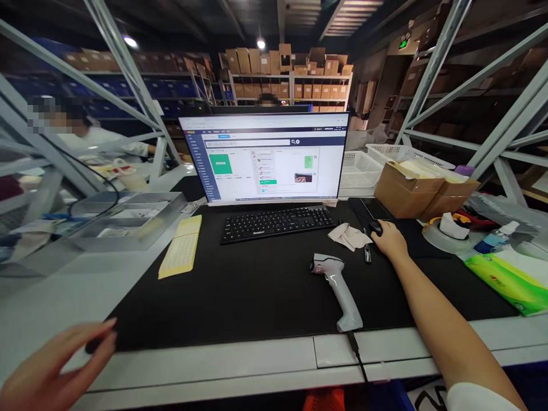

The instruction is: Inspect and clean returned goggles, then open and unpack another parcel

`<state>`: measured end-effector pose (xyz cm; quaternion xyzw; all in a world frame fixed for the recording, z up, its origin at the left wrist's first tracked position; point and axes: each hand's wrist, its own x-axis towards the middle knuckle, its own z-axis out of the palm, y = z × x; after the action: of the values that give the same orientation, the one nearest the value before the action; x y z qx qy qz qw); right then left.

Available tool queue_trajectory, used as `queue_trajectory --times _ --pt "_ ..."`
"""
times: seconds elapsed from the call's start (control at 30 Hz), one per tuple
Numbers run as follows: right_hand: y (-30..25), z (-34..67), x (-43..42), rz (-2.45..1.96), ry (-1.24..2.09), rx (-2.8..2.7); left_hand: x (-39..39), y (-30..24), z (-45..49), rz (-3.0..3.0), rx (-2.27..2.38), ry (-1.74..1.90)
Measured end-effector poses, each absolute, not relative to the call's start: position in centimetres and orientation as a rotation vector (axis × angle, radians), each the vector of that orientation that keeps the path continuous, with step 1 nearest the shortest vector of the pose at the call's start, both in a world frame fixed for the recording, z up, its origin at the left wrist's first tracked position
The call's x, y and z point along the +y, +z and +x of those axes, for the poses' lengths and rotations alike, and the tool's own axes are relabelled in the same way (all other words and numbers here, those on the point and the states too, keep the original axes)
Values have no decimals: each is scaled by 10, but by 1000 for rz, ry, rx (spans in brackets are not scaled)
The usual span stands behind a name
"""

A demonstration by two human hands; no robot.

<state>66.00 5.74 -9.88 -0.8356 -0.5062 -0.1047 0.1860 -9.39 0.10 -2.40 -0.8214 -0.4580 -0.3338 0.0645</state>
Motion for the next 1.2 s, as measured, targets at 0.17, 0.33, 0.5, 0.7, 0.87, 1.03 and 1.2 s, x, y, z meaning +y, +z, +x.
queue_trajectory --times 0.17,0.33,0.5,0.7,0.87,1.03,1.2 --pt "-99 660 57 -2387 -275 -1349 95 -14 -40 -2528 -1335 -1230" --pt "-99 660 57 -2406 -294 -1363 157 -40 -20 -2379 -1714 -1394" --pt "-103 666 60 -2391 -333 -1419 169 -64 -44 -2189 -2235 -1555" --pt "-110 674 62 -2390 -327 -1378 171 -65 -46 -2210 -2363 -1648" --pt "-111 675 62 -2357 -361 -1458 170 -69 -41 -2326 -2401 -1560" --pt "-111 678 64 -2408 -292 -1368 167 -67 -45 -2269 -2385 -1595" --pt "-112 680 65 -2357 -292 -1423 165 -65 -44 -2198 -2342 -1654"
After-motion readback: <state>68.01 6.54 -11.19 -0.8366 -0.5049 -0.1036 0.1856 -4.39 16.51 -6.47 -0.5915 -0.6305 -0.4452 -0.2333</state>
